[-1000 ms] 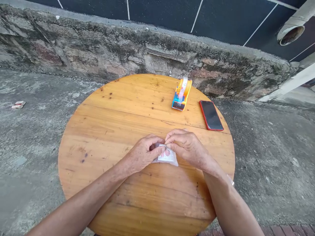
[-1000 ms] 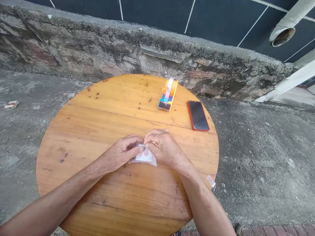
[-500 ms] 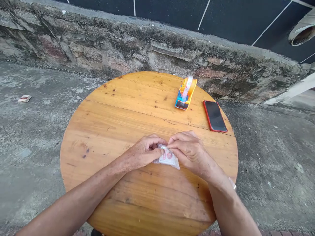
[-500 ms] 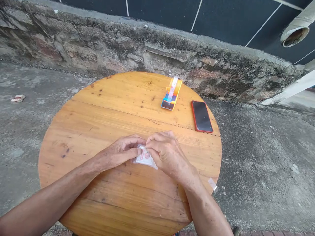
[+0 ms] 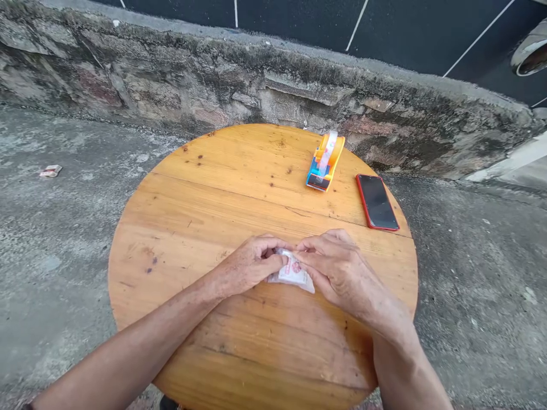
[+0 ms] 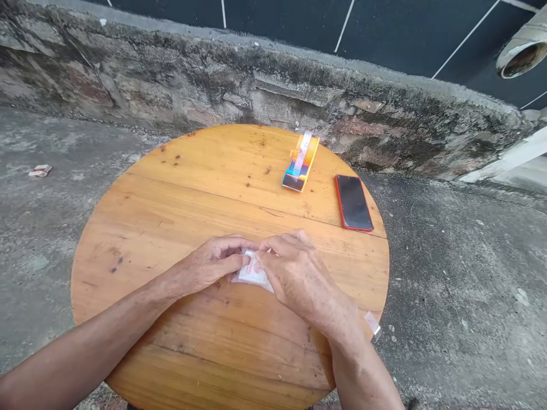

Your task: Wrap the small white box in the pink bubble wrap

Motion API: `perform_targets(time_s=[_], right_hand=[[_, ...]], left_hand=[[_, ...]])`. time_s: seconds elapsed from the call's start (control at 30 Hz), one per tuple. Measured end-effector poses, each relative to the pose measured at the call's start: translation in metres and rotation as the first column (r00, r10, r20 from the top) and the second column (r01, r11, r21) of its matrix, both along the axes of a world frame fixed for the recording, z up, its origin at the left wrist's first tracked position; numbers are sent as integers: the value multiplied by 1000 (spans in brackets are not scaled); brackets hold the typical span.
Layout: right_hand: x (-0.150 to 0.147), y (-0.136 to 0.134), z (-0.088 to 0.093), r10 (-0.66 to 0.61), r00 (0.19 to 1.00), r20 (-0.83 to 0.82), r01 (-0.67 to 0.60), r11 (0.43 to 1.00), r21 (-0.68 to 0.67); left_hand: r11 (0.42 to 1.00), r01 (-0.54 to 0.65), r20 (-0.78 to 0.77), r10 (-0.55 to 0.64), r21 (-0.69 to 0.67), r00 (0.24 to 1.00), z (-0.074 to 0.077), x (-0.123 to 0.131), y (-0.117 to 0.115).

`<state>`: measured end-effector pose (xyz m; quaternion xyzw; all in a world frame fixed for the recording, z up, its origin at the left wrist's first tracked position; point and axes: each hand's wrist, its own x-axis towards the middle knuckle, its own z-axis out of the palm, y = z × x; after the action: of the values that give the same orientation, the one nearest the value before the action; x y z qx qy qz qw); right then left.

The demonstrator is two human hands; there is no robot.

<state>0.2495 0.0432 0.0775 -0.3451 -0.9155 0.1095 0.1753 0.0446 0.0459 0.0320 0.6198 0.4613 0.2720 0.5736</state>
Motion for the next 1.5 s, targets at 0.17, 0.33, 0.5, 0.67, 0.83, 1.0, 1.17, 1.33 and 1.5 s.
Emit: perform_targets(time_s=[0.17, 0.33, 0.5, 0.67, 0.83, 1.0, 1.17, 1.33, 1.5], right_hand=[[0, 3, -2, 5, 1000, -19, -4, 999, 45], [0, 4, -2, 29, 999, -24, -28, 999, 40], [0, 3, 1, 20, 1000, -13, -20, 1000, 3], [0, 3, -1, 7, 1000, -17, -8, 999, -52], [1, 5, -6, 25, 1000, 0, -25, 999, -43], [2, 6, -6, 36, 999, 2, -36, 998, -45], [7, 6, -3, 27, 999, -43, -28, 999, -17], [19, 19, -7, -126, 961, -245, 118, 992, -48], [26, 32, -19, -239, 959, -154, 214, 963, -164]], left_hand=[[1000, 1, 17, -1, -10, 1000, 4, 1, 0], [1000, -7, 22, 6, 12, 1000, 6, 1, 0], [1000, 7, 15, -7, 19, 1000, 5, 0, 1], [1000, 1, 20, -1, 6, 1000, 5, 0, 0], [1000, -14, 40, 14, -5, 999, 3, 1, 0], [1000, -4, 37, 4, 4, 999, 5, 1, 0], [999, -8, 31, 9, -46, 999, 10, 2, -2], [996, -29, 46, 33, -86, 998, 7, 4, -5], [998, -42, 0, 42, -46, 999, 4, 5, -4]])
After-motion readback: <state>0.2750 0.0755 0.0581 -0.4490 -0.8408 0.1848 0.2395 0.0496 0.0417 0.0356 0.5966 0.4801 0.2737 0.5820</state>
